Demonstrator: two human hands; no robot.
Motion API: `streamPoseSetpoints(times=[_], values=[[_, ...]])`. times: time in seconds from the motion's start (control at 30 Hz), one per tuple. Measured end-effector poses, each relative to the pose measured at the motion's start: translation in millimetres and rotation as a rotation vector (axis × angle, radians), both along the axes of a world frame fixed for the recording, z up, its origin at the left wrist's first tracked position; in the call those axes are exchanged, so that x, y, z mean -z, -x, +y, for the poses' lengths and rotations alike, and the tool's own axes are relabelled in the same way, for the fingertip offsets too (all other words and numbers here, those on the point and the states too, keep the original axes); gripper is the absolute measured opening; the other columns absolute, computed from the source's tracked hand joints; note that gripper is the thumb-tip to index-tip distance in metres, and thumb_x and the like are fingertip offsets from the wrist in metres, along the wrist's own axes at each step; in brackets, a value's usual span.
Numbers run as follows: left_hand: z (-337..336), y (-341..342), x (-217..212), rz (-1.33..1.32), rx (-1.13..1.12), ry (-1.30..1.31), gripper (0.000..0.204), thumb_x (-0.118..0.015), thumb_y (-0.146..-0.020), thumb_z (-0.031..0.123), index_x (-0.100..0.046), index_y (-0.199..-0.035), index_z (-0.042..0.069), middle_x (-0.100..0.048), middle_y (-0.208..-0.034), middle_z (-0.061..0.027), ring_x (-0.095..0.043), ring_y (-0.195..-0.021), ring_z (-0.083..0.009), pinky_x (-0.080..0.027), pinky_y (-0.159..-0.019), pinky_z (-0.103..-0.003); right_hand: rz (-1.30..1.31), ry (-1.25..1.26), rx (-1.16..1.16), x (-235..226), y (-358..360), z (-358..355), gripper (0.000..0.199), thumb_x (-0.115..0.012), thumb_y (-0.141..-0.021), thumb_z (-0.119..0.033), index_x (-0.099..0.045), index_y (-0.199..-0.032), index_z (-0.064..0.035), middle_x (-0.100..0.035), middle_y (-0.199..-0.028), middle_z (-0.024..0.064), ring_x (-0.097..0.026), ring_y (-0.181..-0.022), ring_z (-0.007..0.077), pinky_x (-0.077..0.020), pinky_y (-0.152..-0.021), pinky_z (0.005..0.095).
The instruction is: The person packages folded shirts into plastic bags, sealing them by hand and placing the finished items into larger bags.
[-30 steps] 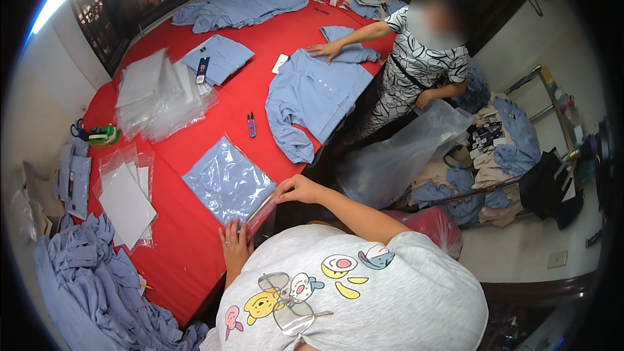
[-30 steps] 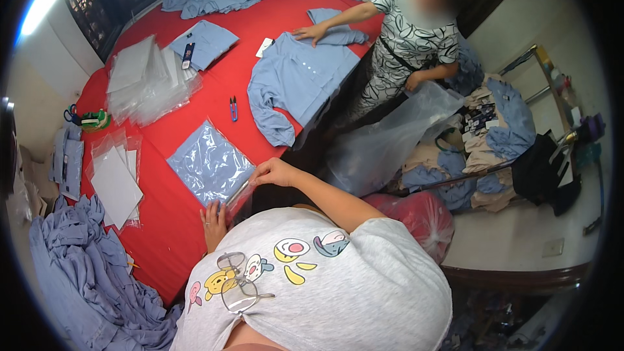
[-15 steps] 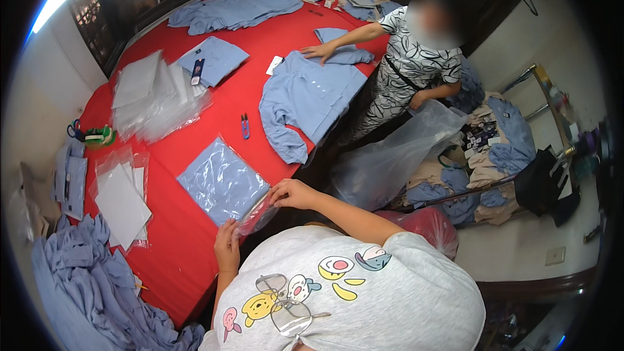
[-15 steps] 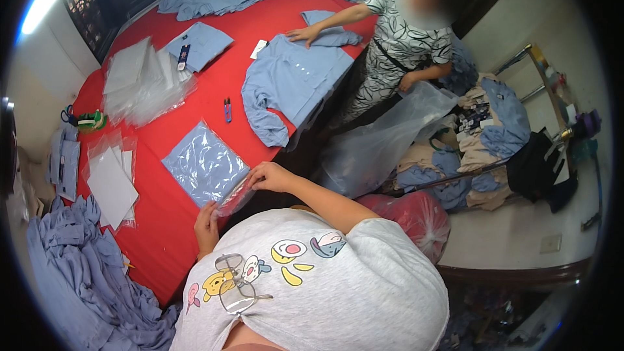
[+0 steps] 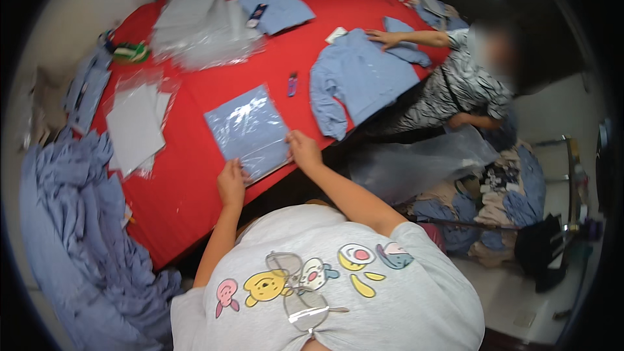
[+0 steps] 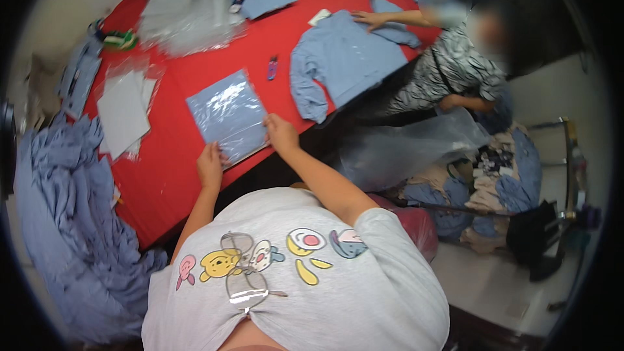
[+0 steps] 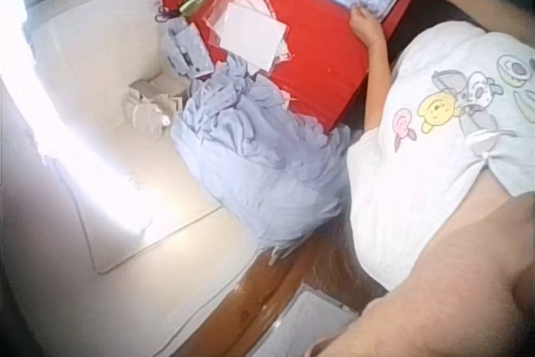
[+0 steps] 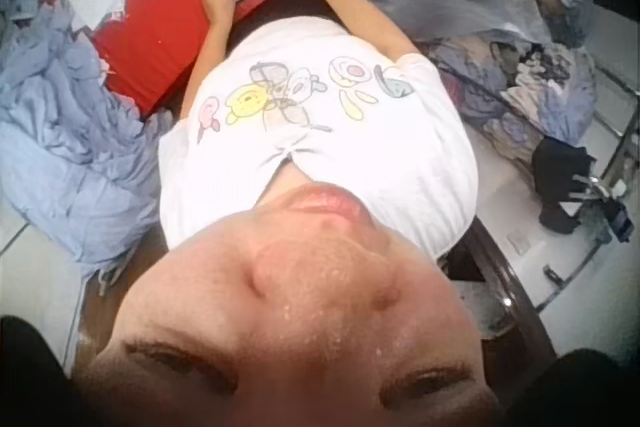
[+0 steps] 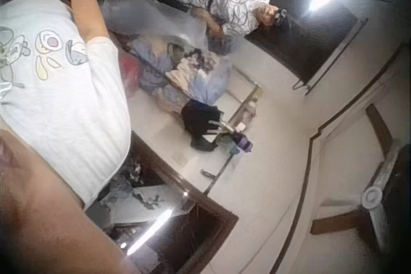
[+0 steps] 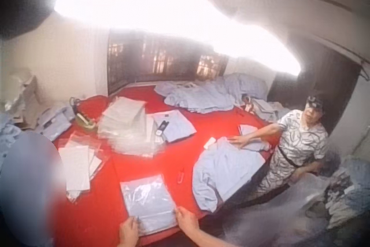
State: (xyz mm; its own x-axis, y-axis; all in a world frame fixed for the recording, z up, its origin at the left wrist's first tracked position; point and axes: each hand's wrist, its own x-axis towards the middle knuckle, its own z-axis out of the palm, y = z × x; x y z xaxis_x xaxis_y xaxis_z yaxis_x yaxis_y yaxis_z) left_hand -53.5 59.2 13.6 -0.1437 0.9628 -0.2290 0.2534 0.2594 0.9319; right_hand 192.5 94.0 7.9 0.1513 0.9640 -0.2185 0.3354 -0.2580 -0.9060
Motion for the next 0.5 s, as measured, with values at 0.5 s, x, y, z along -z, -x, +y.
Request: streamPoseSetpoints(times=[0.5], values=[[11,33,1,0.773,0.032,-0.147,0.028,-0.069,-0.101,0.036,-0.064,-0.100,0.009,-0.071,-0.077,-0.0091,-0.071,-0.071,-0.0367,-0.053,-0.061,-0.050,-0.628,-0.068,0.000,-13,15,16,0.029,-0.073,-0.095,-0.036,-0.066,-0.103,-0.0088,-0.074,-0.101,0.0134,-0.072,-0.093,0.0351,-0.0546,-0.076,0.0500]])
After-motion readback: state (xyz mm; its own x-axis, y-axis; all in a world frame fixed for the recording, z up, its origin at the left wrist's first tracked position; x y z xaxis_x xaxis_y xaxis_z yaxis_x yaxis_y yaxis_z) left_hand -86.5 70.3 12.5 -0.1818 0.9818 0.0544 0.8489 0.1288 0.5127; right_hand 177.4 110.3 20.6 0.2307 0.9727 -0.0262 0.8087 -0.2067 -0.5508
